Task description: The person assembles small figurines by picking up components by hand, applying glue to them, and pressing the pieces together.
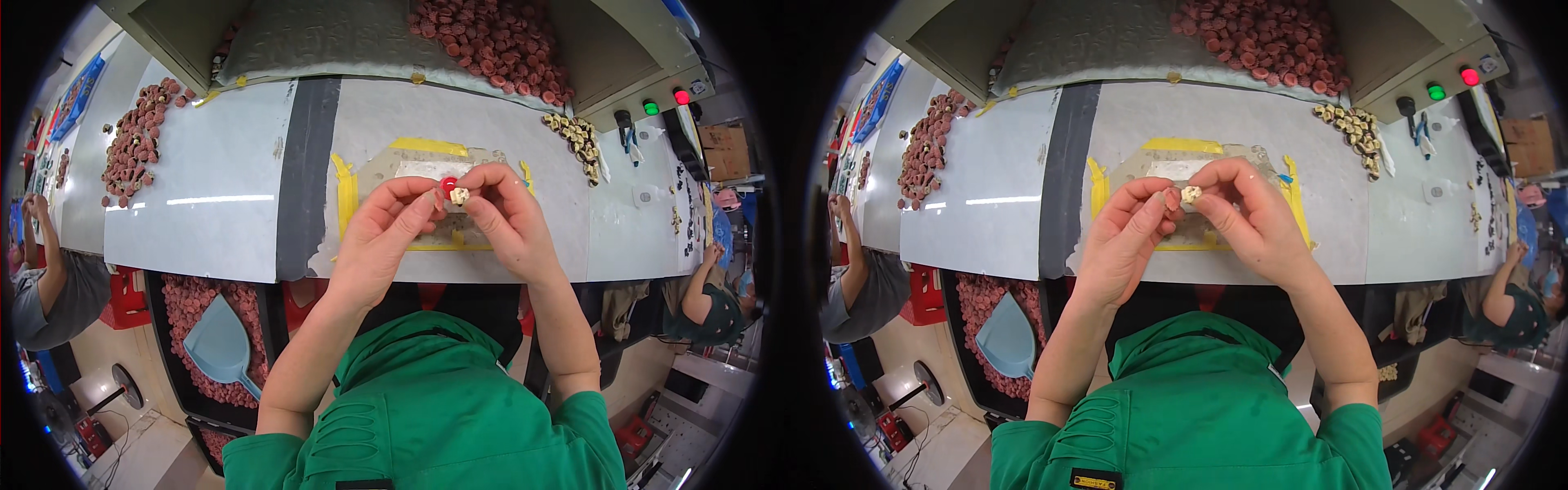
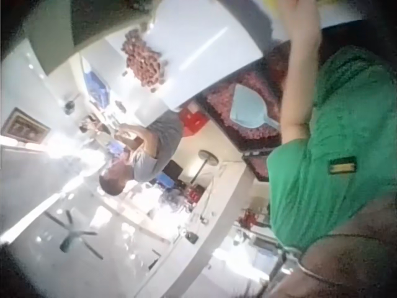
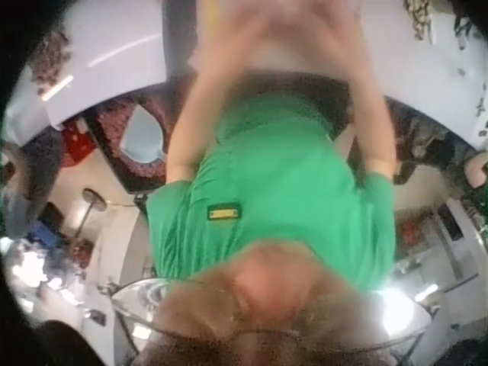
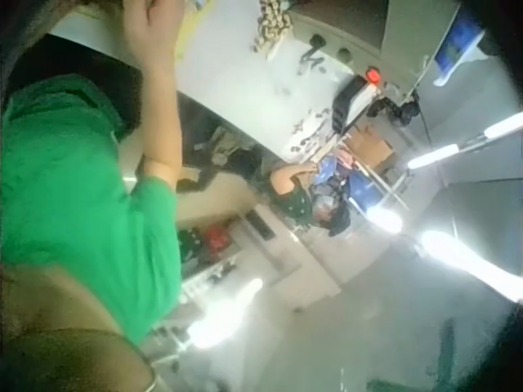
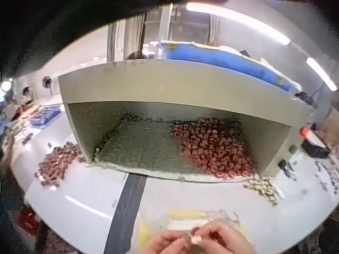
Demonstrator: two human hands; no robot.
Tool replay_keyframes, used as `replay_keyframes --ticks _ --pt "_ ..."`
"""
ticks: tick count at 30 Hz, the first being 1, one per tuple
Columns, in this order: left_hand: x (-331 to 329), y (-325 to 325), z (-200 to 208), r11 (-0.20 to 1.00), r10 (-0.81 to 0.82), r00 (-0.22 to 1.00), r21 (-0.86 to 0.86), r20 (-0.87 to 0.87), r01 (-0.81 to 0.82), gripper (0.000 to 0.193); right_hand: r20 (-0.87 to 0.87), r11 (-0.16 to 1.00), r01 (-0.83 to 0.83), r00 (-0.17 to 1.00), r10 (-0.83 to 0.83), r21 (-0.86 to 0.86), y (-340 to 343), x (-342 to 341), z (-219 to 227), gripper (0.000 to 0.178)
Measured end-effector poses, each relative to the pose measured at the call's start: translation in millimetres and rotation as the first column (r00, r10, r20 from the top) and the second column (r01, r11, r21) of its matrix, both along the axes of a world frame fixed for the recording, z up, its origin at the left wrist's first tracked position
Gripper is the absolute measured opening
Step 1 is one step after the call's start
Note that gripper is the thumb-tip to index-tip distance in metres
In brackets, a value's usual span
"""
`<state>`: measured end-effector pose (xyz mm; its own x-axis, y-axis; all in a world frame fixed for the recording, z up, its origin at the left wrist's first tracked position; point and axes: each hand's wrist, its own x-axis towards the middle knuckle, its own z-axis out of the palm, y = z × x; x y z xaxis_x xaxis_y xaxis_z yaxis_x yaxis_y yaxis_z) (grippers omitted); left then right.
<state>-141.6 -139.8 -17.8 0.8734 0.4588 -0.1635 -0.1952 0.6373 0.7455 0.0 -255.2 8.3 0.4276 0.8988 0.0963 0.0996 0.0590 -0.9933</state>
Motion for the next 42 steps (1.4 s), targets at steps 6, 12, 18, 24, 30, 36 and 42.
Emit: replay_keyframes --ticks 6,12,18,24,30,36,42 --pt "4 -9 -2 0.997 0.06 0.998 0.039 0.006 -0.06 0.022 0.154 0.999 0.035 0.988 -0.031 -0.024 4 -11 1 0.013" --pt "3 -17 -9 0.852 0.247 0.957 0.435 0.155 -0.29 0.021 0.134 0.989 0.12 0.982 -0.131 0.088 2 -25 -15 0.016" --pt "2 -5 -5 0.988 0.001 0.995 0.154 0.097 -0.016 0.039 0.581 0.988 -0.009 0.81 -0.082 0.153 6 -7 4 0.026" --pt "4 -2 7 0.992 -0.058 0.997 0.118 0.049 0.052 0.057 0.57 0.985 -0.164 0.815 0.105 0.054 1 9 6 0.025" --pt "14 -6 14 0.921 -0.166 0.982 0.34 -0.094 0.188 0.052 0.669 0.989 -0.143 0.737 0.095 0.018 -4 9 11 0.026" --pt "11 -6 7 0.96 -0.226 0.972 0.156 -0.062 0.233 0.041 0.214 0.996 -0.071 0.973 0.08 -0.05 -18 6 10 0.021" --pt "11 -7 9 0.966 -0.188 0.98 0.168 -0.068 0.197 0.042 -0.091 0.991 -0.115 0.99 0.109 -0.065 -16 3 5 0.018"
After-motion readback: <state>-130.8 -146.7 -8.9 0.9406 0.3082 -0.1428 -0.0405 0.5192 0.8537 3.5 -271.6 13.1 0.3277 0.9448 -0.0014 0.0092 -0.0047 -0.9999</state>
